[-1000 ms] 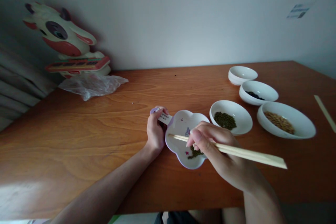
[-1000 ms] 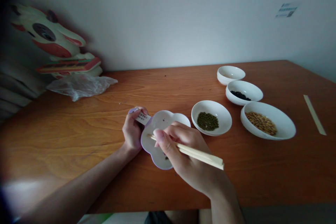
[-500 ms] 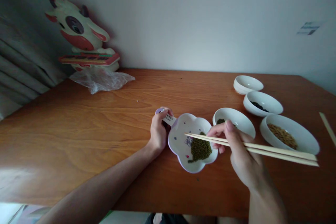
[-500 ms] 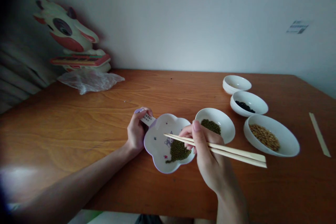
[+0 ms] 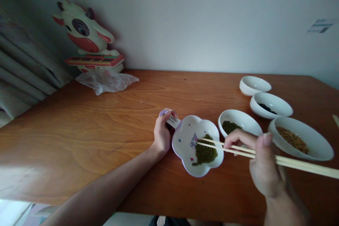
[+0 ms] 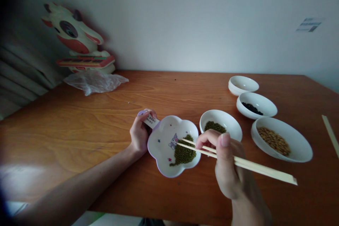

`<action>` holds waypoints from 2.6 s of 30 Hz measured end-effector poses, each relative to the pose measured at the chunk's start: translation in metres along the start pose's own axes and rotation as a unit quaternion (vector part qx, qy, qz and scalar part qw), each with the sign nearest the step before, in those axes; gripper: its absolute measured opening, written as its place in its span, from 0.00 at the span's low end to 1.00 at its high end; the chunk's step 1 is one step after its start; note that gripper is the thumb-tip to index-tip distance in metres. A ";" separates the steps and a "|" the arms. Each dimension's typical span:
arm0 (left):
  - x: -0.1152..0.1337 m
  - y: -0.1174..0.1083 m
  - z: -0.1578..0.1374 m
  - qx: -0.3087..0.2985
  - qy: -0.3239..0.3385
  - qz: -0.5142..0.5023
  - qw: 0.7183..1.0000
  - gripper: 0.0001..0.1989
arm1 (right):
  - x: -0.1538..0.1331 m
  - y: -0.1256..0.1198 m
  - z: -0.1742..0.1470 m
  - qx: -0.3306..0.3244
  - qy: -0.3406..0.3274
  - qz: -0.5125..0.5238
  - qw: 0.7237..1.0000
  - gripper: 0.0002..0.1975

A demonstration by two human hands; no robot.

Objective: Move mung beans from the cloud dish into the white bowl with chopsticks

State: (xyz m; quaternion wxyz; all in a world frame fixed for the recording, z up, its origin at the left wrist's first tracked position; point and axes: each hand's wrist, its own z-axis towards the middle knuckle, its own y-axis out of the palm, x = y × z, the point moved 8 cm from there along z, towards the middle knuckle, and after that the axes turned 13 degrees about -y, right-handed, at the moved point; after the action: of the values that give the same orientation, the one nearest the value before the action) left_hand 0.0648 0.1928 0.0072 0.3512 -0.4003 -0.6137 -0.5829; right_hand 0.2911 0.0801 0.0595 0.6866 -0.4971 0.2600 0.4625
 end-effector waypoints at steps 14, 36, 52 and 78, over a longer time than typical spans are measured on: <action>0.000 0.000 0.000 -0.001 -0.003 0.004 1.000 0.11 | -0.014 0.002 0.002 0.005 -0.051 -0.001 0.999 0.34; -0.001 -0.001 0.001 0.000 0.001 0.005 1.000 0.11 | -0.006 -0.006 -0.001 0.017 -0.048 -0.019 0.999 0.37; -0.001 0.001 -0.001 -0.002 -0.009 0.008 1.000 0.11 | -0.012 -0.007 -0.001 0.015 -0.046 0.000 0.999 0.32; 0.002 0.000 -0.001 0.010 -0.007 0.033 0.999 0.11 | -0.013 -0.012 -0.003 0.027 -0.050 0.028 0.998 0.34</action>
State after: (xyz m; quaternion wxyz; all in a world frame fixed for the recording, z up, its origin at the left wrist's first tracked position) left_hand 0.0642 0.1919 0.0086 0.3699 -0.4210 -0.6081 -0.5623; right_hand 0.2962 0.0719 0.0747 0.6984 -0.4472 0.2514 0.4990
